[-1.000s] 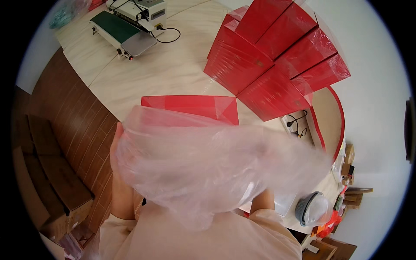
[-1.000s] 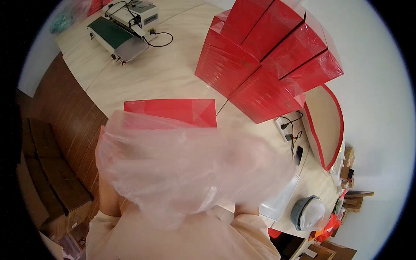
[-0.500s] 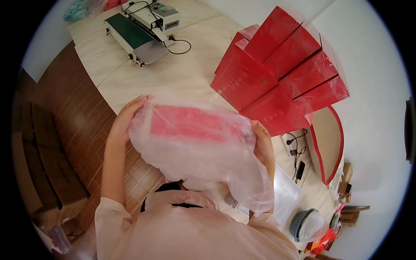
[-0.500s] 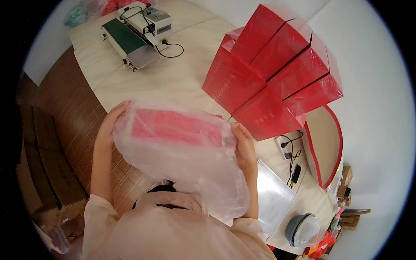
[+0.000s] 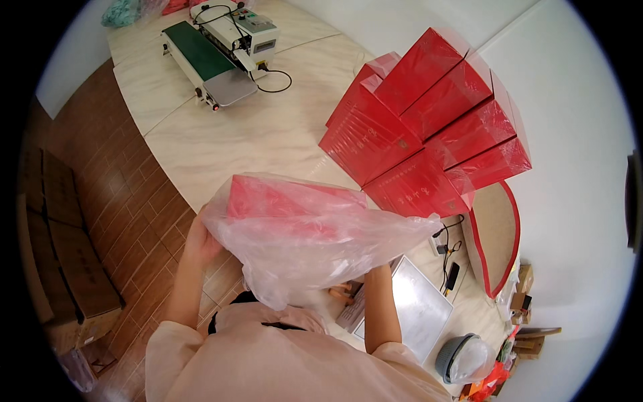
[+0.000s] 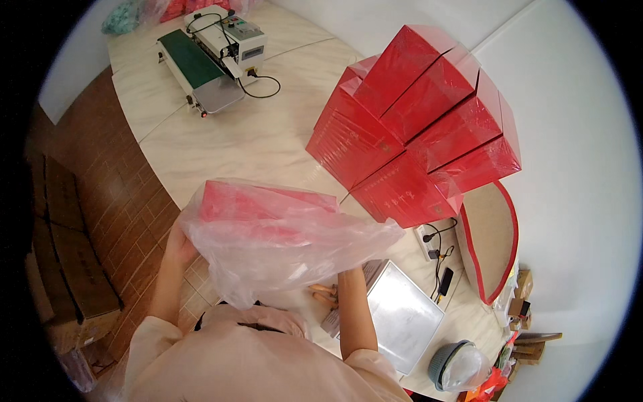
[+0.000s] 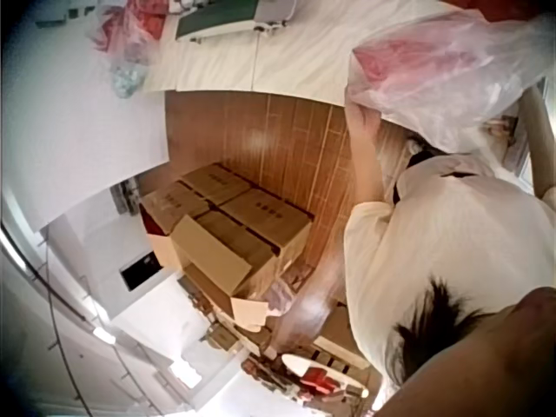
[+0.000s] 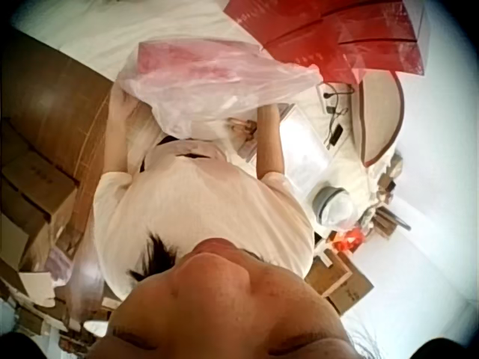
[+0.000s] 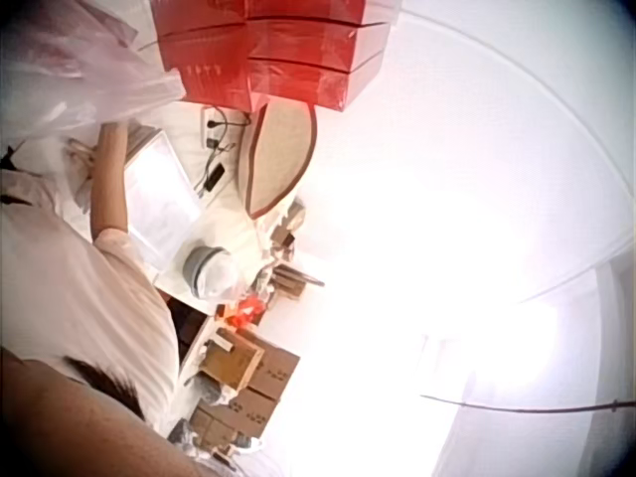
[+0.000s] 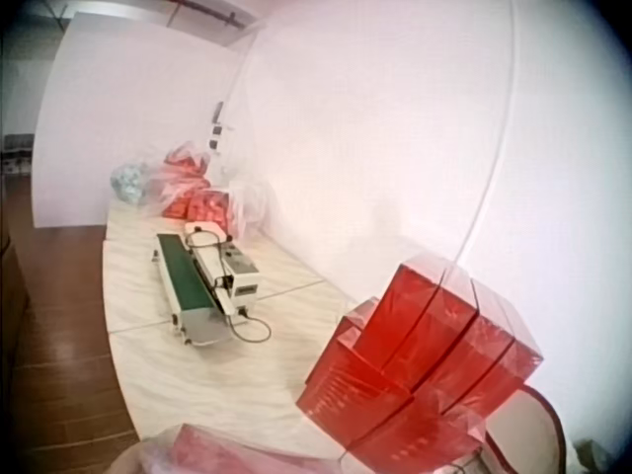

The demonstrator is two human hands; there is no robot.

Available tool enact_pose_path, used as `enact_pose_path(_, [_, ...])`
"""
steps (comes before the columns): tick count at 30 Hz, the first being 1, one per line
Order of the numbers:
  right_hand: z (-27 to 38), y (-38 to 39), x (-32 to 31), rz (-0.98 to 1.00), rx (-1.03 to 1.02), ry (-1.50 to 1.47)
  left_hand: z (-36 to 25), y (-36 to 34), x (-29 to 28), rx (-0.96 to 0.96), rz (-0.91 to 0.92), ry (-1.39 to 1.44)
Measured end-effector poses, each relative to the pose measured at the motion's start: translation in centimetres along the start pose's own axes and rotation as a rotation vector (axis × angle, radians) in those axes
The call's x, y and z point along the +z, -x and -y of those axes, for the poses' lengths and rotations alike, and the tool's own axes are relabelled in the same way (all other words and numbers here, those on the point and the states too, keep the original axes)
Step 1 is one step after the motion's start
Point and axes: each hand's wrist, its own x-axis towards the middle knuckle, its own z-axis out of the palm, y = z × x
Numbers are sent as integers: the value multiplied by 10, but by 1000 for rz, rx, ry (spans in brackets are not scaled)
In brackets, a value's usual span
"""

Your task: The person unpacks red rectangular boxes from a cardboard carton, places them on a table, and wraps each box in clear plastic film. The person then stacks the wrapped boxes on the table.

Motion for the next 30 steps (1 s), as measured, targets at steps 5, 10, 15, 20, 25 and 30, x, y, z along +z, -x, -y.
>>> enact_pose_path(5, [25, -1, -4, -2, -33, 28, 9, 35, -15, 11, -63, -57])
enact_pose_path(10, [36, -3, -6, -13, -57, 62, -1, 20, -12, 78, -66, -252])
enact_pose_path(15, [-9, -2, -20, -34, -17, 119, 1, -10, -4, 12, -20, -95])
enact_pose_path(20, [-61, 20, -35, -48, 43, 196, 10, -20, -26, -57, -44, 34])
enact_pose_path(25, [-86, 19, -30, -39, 46, 324, 5, -15, -16, 31, 10, -162])
enact_pose_path(30, [-98, -4, -31, -27, 9, 522, -16, -37, 22, 46, -23, -377])
